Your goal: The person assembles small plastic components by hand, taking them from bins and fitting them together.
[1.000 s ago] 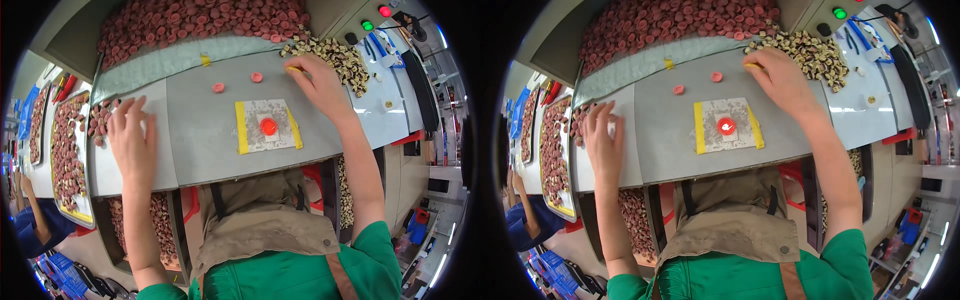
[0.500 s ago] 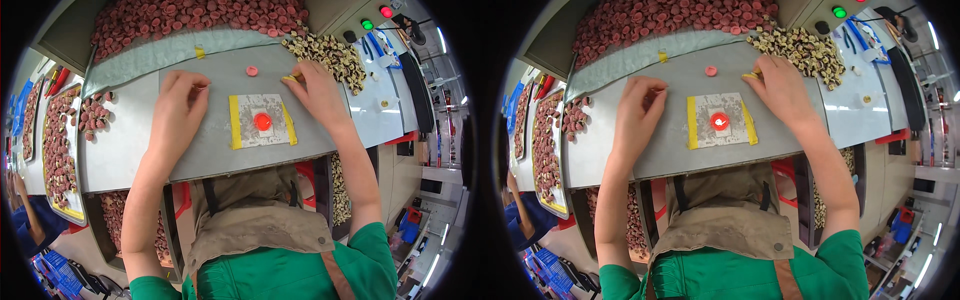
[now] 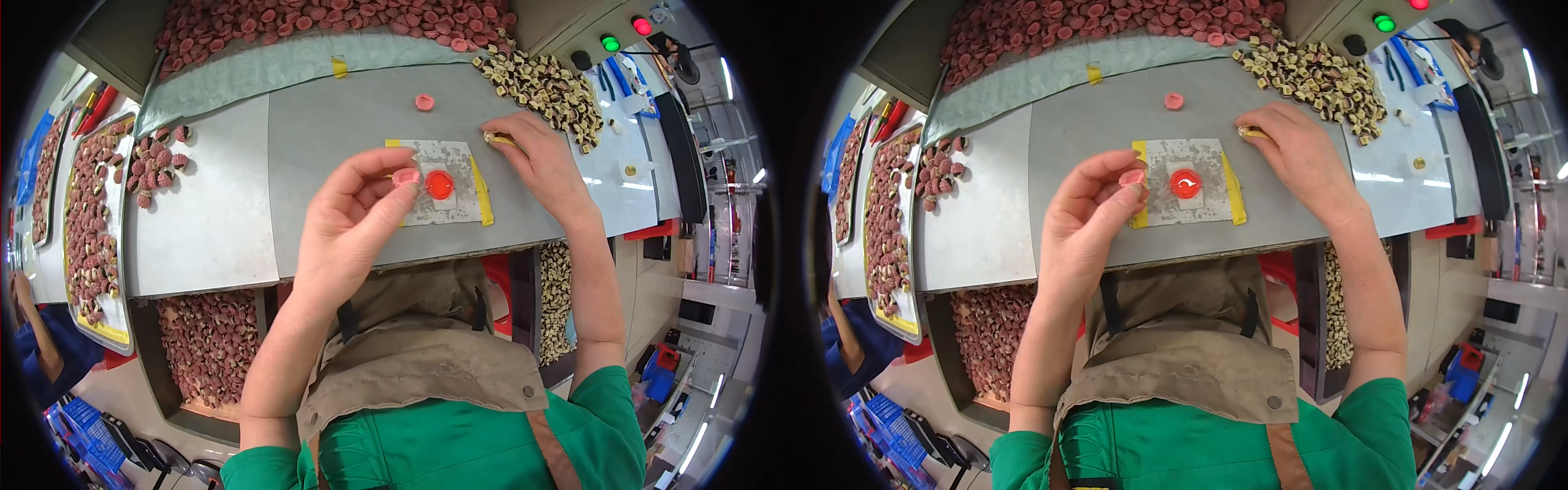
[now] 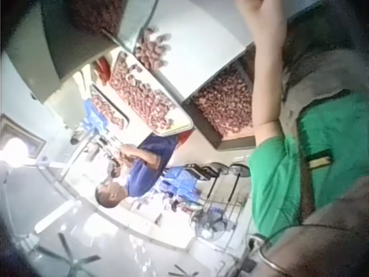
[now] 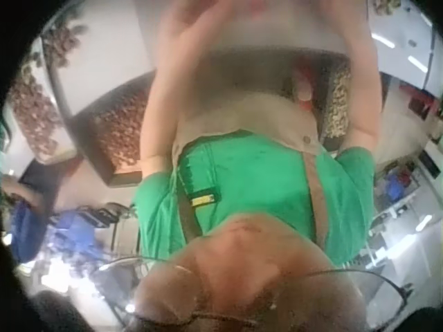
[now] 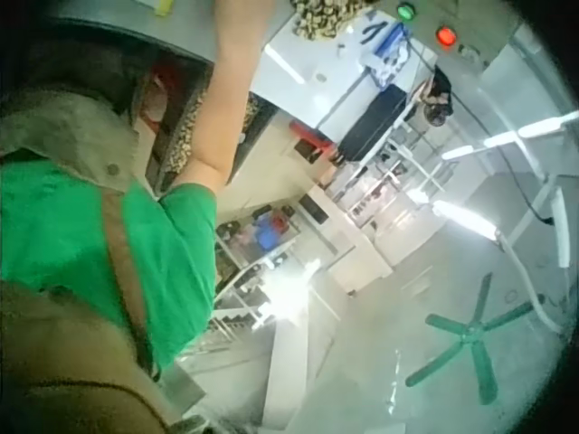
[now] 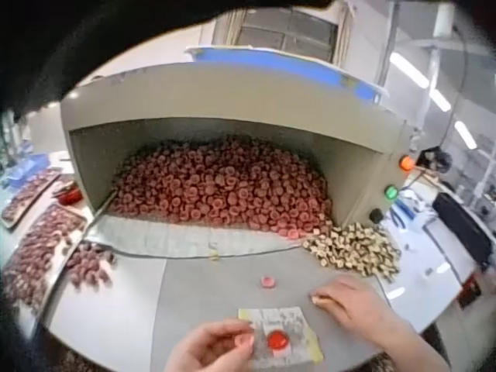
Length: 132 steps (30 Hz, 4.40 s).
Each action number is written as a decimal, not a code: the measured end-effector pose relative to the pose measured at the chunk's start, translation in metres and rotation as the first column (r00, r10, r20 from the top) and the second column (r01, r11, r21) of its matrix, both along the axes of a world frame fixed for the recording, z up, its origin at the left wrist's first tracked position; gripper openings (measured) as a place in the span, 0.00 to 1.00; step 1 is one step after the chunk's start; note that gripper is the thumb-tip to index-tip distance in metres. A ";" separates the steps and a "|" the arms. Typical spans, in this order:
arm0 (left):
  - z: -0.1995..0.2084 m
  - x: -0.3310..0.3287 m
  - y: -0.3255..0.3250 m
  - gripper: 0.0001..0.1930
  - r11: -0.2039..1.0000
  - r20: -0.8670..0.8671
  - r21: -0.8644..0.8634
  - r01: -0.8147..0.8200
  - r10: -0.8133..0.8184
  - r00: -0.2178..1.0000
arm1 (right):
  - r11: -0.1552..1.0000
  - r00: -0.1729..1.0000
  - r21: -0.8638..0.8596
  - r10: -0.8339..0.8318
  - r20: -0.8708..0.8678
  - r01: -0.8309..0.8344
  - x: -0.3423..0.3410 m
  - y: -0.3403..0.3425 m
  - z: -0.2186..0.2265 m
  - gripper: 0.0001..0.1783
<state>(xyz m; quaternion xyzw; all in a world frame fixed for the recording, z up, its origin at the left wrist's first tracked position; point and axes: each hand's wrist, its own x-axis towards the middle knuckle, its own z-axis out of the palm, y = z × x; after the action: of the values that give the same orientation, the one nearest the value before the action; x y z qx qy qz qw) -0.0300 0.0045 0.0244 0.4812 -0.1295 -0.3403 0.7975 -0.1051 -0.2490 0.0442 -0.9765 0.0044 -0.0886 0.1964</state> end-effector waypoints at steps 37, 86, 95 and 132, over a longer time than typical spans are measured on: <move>-0.012 -0.002 0.009 0.17 0.988 -0.170 -0.156 -0.022 -0.005 0.985 | 0.980 0.965 -0.015 0.198 0.174 -0.198 -0.004 0.060 -0.013 0.17; -0.002 -0.016 -0.002 0.32 0.997 0.175 0.044 -0.062 0.053 0.983 | 0.891 0.945 0.388 0.116 0.307 -0.236 0.012 0.096 -0.008 0.14; 0.004 -0.010 -0.002 0.29 0.990 0.247 0.134 -0.034 0.000 0.969 | 0.935 0.932 0.279 0.117 0.343 -0.220 0.010 0.093 -0.009 0.14; 0.005 0.014 0.005 0.10 0.998 -0.152 0.064 -0.014 0.023 0.988 | 0.962 0.987 0.230 -0.124 -0.102 0.145 0.001 -0.016 -0.006 0.12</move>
<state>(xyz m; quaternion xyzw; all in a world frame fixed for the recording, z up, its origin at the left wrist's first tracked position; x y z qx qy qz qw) -0.0161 0.0099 0.0296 0.4797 -0.0528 -0.3726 0.7926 -0.1037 -0.2647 0.0383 -0.9464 0.0897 -0.0581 0.3047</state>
